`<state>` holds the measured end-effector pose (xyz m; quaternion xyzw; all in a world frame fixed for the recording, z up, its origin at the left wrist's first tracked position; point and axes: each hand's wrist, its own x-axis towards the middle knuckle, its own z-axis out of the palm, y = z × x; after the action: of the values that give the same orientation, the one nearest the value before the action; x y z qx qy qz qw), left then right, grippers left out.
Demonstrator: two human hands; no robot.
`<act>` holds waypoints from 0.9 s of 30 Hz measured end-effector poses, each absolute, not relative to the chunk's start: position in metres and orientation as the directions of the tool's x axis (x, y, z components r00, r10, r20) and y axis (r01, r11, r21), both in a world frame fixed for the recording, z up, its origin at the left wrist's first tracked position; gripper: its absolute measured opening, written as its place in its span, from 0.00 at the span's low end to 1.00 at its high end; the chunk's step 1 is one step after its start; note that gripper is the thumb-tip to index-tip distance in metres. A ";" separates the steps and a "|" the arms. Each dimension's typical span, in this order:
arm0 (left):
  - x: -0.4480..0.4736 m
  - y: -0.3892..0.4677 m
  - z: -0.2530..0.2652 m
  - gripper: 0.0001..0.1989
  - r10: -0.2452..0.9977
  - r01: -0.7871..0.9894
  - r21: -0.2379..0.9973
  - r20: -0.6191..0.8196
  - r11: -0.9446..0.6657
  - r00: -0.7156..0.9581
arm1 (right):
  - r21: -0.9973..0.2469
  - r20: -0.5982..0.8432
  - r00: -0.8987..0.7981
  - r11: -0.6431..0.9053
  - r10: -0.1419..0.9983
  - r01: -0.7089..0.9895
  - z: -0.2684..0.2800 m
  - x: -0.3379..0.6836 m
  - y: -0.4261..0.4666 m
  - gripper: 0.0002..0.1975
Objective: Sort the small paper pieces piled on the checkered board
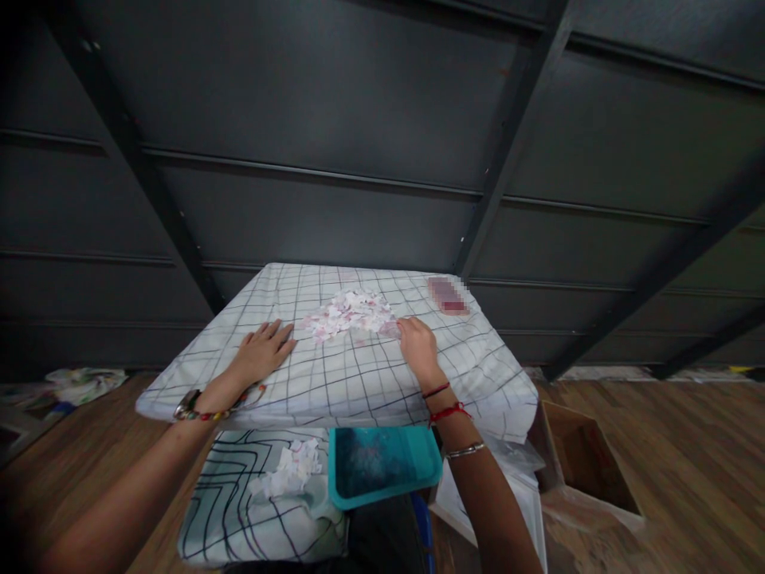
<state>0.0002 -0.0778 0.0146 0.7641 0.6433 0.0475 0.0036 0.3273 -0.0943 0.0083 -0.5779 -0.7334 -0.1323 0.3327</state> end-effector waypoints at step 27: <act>0.000 -0.077 0.013 0.29 0.982 0.982 0.067 0.077 -0.175 0.170 | -0.194 0.609 -0.200 0.389 0.767 0.900 0.011 0.318 -0.094 0.12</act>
<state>0.0000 -0.0769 0.0130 0.7649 0.6421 0.0514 0.0009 0.3178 -0.0940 0.0112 -0.5430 -0.7678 -0.1027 0.3240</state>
